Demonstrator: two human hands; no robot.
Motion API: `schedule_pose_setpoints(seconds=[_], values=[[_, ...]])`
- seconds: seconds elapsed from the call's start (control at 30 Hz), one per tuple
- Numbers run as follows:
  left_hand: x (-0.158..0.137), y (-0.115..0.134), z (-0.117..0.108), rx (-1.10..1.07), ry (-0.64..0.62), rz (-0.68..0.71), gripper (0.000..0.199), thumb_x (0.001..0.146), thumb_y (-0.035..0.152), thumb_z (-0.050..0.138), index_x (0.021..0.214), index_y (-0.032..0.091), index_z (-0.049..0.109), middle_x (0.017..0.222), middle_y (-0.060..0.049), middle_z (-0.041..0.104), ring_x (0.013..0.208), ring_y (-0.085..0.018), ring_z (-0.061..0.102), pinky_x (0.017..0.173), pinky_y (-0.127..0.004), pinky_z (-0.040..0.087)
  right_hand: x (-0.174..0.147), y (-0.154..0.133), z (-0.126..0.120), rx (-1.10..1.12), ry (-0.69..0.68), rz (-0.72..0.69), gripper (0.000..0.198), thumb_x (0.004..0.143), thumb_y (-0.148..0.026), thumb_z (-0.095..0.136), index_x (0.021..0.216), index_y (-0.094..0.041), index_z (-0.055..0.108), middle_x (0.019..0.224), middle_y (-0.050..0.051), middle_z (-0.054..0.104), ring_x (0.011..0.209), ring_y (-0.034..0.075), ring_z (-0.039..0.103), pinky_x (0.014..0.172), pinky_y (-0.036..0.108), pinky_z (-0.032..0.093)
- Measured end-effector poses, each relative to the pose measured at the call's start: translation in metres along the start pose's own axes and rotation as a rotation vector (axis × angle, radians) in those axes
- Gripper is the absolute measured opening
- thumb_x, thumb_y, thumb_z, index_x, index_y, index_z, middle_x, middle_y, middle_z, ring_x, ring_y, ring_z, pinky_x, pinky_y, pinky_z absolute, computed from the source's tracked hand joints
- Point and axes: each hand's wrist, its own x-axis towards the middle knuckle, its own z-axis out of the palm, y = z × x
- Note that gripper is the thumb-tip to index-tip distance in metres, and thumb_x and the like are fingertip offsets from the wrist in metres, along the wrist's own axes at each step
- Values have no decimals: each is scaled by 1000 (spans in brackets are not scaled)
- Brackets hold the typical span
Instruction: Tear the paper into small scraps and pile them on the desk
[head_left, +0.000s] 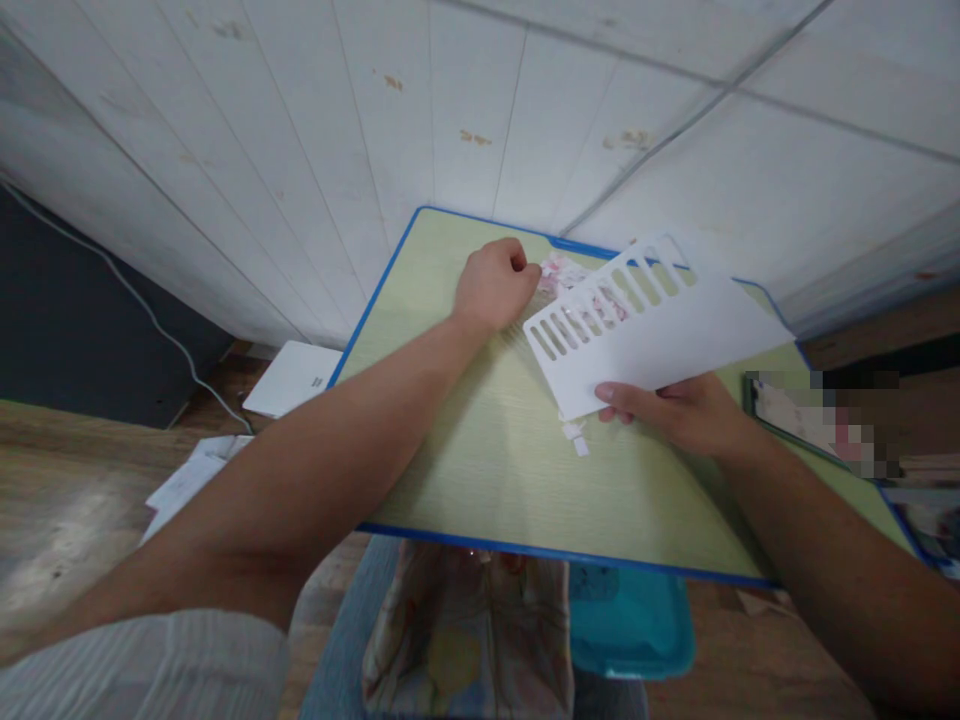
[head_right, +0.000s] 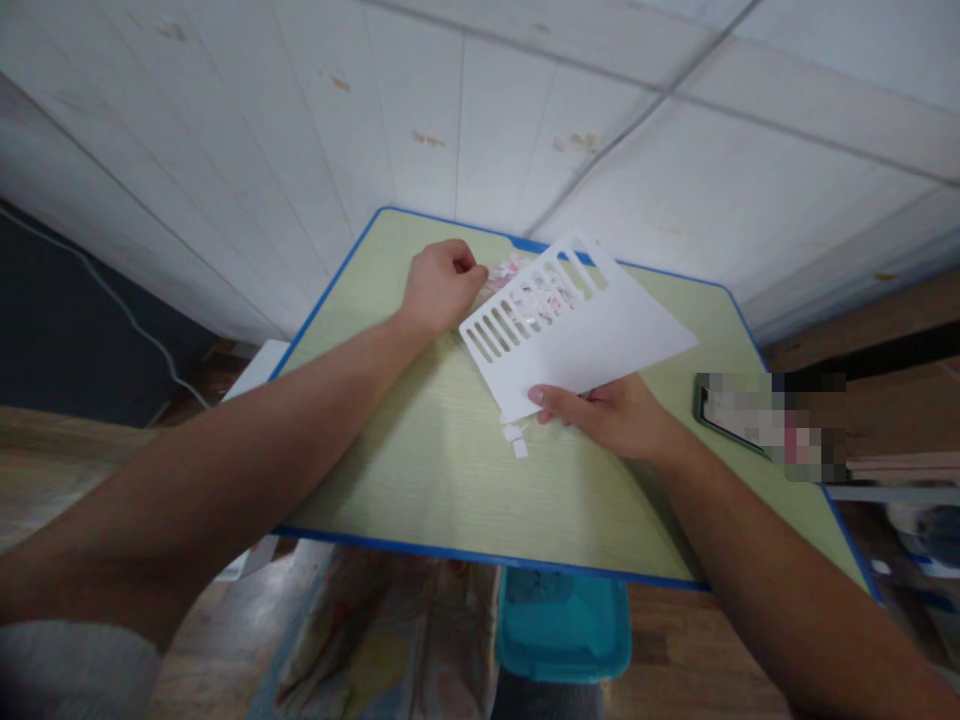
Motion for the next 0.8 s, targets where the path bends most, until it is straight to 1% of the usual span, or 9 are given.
schedule_pose_setpoints(seconds=[0.07, 0.1, 0.2, 0.27, 0.33, 0.43, 0.53, 0.63, 0.8], values=[[0, 1, -1, 3, -2, -5, 16, 92, 21, 71, 77, 27, 67, 85, -6, 77, 90, -28, 71, 87, -43, 58, 1, -3, -4, 17, -34, -3, 59, 90, -76, 94, 64, -27, 75, 62, 7, 76, 57, 24, 72, 56, 38, 63], [0, 1, -1, 6, -3, -7, 17, 92, 21, 71, 77, 27, 66, 85, -6, 77, 89, -28, 71, 87, -43, 57, 2, -4, -5, 22, -11, -5, 59, 91, -76, 93, 64, -27, 75, 62, 7, 75, 56, 23, 70, 56, 37, 62], [-1, 3, -2, 16, -2, -12, 17, 92, 19, 71, 77, 26, 66, 86, -6, 76, 92, -28, 71, 89, -43, 57, 6, -6, -8, 39, 155, -4, 56, 93, -68, 93, 63, -26, 71, 61, 5, 73, 54, 21, 66, 54, 36, 59], [-2, 3, -2, 16, -2, -12, 17, 92, 19, 70, 77, 26, 66, 87, -6, 76, 93, -28, 72, 89, -43, 57, 7, -6, -10, 50, 220, 2, 50, 92, -60, 94, 63, -26, 70, 60, 5, 73, 53, 21, 65, 53, 36, 57], [-2, 3, -2, 10, -3, -10, 17, 92, 20, 70, 78, 26, 66, 87, -6, 76, 93, -28, 71, 89, -42, 57, 5, -5, -11, 70, 199, 4, 44, 89, -52, 95, 63, -26, 71, 60, 4, 72, 53, 22, 65, 51, 36, 57], [-1, 1, -1, -8, -3, -8, 16, 93, 20, 70, 79, 27, 67, 86, -5, 76, 93, -29, 71, 88, -42, 57, 0, -5, -14, 118, 113, -1, 39, 86, -45, 94, 60, -26, 72, 58, 4, 71, 50, 22, 64, 47, 36, 56], [0, 0, -1, -34, 5, -11, 14, 91, 19, 70, 81, 28, 69, 86, -6, 76, 97, -30, 72, 89, -43, 57, -5, -6, -17, 143, 44, 51, 35, 80, -41, 97, 60, -26, 72, 56, 3, 69, 47, 21, 62, 42, 34, 52], [0, -1, -1, -52, 10, -18, 13, 90, 17, 71, 83, 28, 70, 85, -6, 75, 101, -31, 72, 89, -43, 56, -7, -7, -18, 138, 20, 76, 35, 78, -41, 99, 61, -26, 72, 56, 2, 69, 46, 21, 62, 41, 33, 52], [0, 0, 0, -40, 11, -19, 15, 92, 19, 71, 81, 28, 68, 84, -5, 75, 94, -29, 70, 88, -43, 57, -7, -4, -13, 74, 71, 42, 43, 85, -49, 97, 58, -28, 72, 57, 5, 72, 49, 22, 67, 46, 34, 58]])
